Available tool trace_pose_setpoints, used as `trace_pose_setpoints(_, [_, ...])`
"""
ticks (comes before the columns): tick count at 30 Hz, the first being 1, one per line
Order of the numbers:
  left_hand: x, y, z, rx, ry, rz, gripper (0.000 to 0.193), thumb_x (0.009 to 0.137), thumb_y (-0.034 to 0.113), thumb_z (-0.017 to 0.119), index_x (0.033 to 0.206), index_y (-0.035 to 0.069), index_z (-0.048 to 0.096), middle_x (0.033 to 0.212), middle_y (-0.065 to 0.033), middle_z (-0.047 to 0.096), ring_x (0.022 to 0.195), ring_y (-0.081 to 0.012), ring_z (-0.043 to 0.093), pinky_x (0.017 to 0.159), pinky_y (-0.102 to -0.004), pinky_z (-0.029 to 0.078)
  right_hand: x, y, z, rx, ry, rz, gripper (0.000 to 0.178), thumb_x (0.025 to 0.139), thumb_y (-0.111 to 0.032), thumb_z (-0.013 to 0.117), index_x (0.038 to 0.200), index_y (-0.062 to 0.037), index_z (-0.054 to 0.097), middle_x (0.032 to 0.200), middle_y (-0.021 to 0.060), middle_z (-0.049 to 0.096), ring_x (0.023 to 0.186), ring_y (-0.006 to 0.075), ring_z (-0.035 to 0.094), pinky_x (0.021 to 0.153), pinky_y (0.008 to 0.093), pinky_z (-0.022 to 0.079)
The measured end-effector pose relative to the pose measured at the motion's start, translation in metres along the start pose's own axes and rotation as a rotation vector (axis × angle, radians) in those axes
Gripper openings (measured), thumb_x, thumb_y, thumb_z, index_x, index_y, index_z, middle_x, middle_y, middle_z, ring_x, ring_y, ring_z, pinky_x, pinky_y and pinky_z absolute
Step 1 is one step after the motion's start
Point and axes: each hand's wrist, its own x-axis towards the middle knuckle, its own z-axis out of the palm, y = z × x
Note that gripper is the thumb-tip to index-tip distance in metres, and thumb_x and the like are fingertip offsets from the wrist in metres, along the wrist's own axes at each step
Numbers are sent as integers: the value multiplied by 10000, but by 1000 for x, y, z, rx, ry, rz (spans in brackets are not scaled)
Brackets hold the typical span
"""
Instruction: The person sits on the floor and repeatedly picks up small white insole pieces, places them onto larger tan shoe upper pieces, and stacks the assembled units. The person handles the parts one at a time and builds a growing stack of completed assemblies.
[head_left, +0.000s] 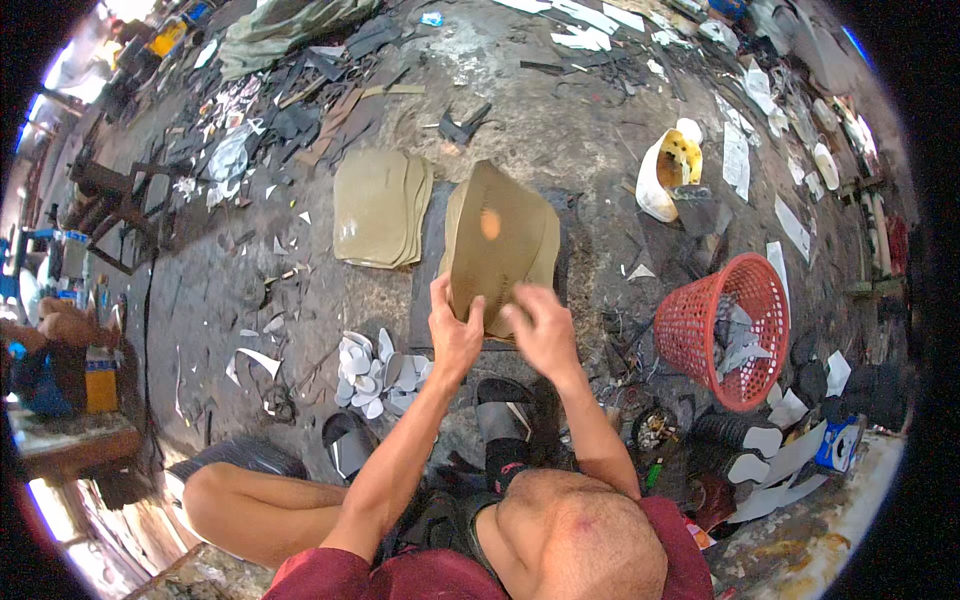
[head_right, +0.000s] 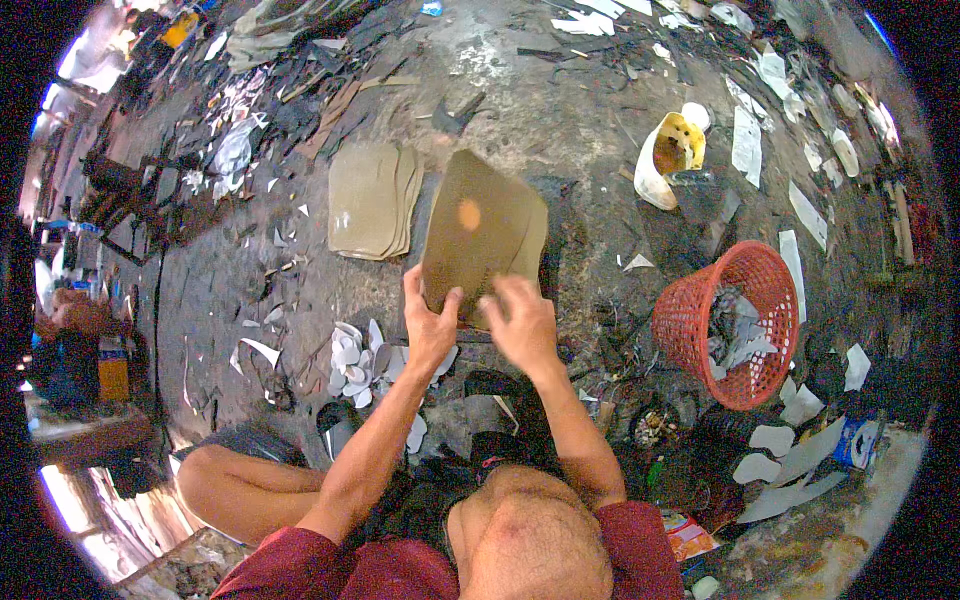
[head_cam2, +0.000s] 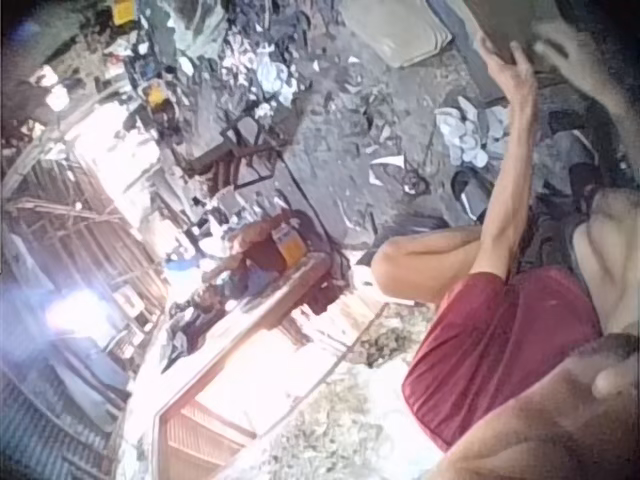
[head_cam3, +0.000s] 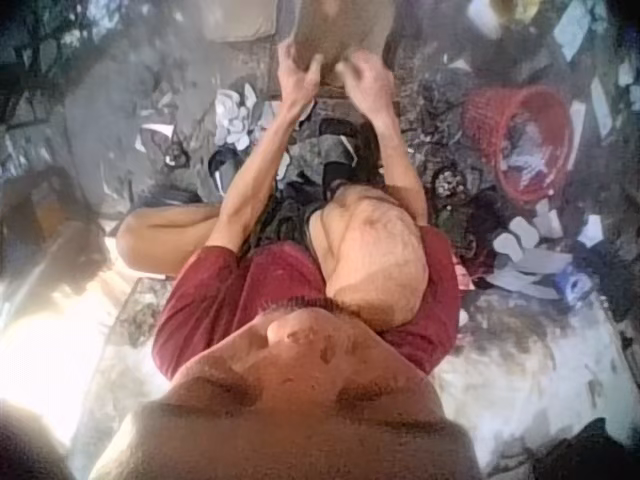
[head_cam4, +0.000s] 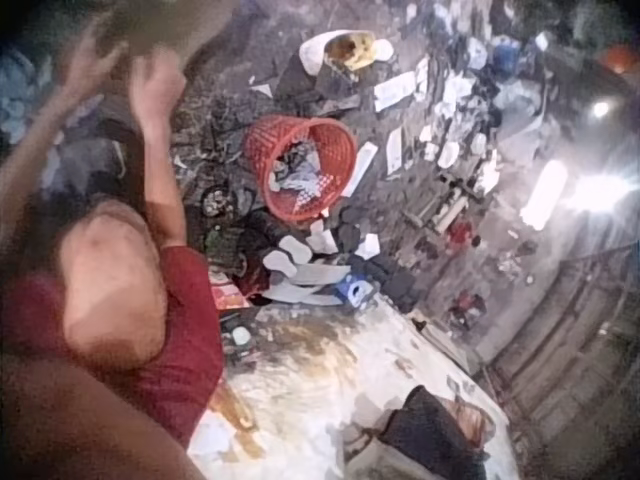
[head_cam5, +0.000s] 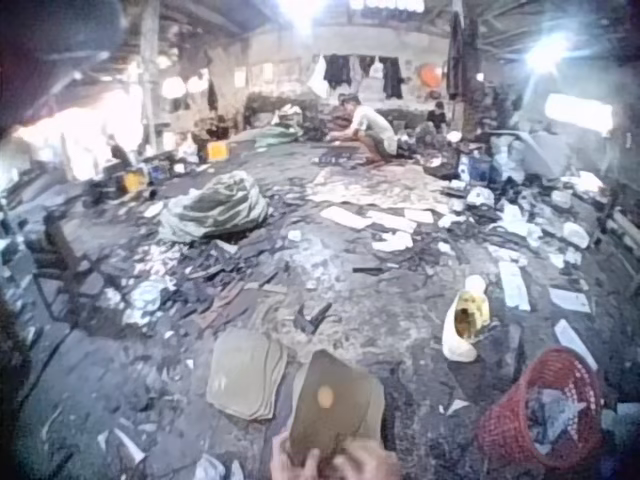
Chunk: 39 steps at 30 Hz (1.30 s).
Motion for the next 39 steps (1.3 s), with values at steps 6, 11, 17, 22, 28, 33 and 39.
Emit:
trace_pose_setpoints(6, [-24,47,-11,-1052,-73,-663,578,882,-2,694,1412,69,474,1331,-87,609,1206,-263,612,1017,-423,517,-7,-21,-34,1623,-31,312,481,932,-12,668,1390,-2,521,1315,121,645,1150,215,656,995,339,526])
trace_pose_setpoints(11, [-14,39,-28,-1118,-118,-842,506,934,31,645,1416,66,493,1303,-88,640,1172,-236,634,1007,-411,523,-15,-28,-37,1737,-195,233,486,908,-7,677,1370,-13,526,1303,115,656,1138,220,665,980,357,543])
trace_pose_setpoints(17, [-12,67,-28,-511,-66,-527,526,922,83,723,1391,40,490,1294,-100,623,1182,-222,629,970,-385,548,-11,-45,-36,1879,-133,327,508,890,24,653,1374,-22,508,1287,117,633,1105,246,676,913,391,589])
trace_pose_setpoints(22, [43,87,-64,-909,-89,-539,601,862,-2,725,1407,58,480,1272,-111,633,1156,-242,644,963,-391,557,-7,-60,-56,1337,-50,166,563,918,-76,695,1430,-4,473,1373,115,562,1206,224,613,948,415,572])
trace_pose_setpoints(28, [131,52,-83,-1037,70,-454,476,931,64,644,1378,99,482,1282,-86,606,1155,-275,622,967,-488,568,-5,-50,-48,942,137,205,503,945,-135,695,1402,10,542,1319,130,633,1157,215,643,940,356,542])
trace_pose_setpoints(33, [162,-55,-104,-1014,304,-447,554,929,5,629,1435,109,430,1347,-76,569,1195,-280,595,1042,-514,485,-13,-20,-21,460,218,188,373,903,-120,713,1272,-80,676,1204,117,709,1106,293,678,946,406,533])
trace_pose_setpoints(39, [168,-151,-117,-749,494,-852,562,915,7,662,1424,47,427,1383,-152,518,1250,-324,536,1090,-566,394,-1,-7,-5,-199,150,-417,213,836,-289,780,1014,-171,783,1150,-7,698,1160,237,592,958,408,471])
